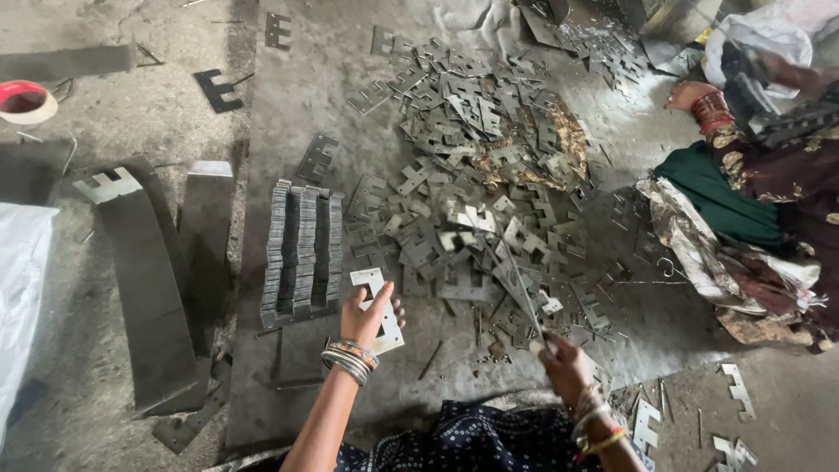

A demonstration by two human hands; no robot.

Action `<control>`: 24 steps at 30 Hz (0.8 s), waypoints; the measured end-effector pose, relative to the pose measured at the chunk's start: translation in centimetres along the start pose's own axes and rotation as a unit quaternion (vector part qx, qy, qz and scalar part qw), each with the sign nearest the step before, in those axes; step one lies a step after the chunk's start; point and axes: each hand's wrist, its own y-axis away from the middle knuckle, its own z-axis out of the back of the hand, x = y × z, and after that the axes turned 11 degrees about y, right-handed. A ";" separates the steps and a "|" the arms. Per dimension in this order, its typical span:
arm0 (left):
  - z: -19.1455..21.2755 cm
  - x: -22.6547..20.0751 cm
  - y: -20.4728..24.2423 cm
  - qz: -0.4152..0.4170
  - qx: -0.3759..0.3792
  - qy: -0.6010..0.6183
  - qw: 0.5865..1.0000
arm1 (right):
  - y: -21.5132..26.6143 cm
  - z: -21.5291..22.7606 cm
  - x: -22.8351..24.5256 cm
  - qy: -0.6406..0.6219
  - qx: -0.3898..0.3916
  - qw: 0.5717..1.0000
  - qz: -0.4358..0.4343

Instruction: The person sits on the floor and sorts small metal brackets from a large pile, stacking them into neat piles. They occasionally use a metal rod to move pieces and a cloth to wipe the floor.

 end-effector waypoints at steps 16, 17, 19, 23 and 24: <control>1.5 0.2 -1.6 0.028 -0.042 0.006 0.999 | -42.3 0.9 28.8 -0.060 -0.135 0.985 0.086; 1.4 -0.1 -1.6 0.025 -0.037 -0.004 0.999 | -42.7 -0.4 30.4 -0.007 -0.133 0.987 0.087; 1.1 -0.3 -1.5 0.019 -0.029 -0.025 0.999 | -42.6 -2.2 30.7 0.017 -0.116 0.988 0.100; 1.0 0.0 -1.4 0.019 -0.026 -0.045 0.998 | -39.7 -5.2 26.6 0.030 -0.083 0.986 0.140; 1.2 0.3 -1.3 0.023 -0.026 -0.044 0.998 | -38.5 -5.5 24.6 0.035 -0.081 0.985 0.149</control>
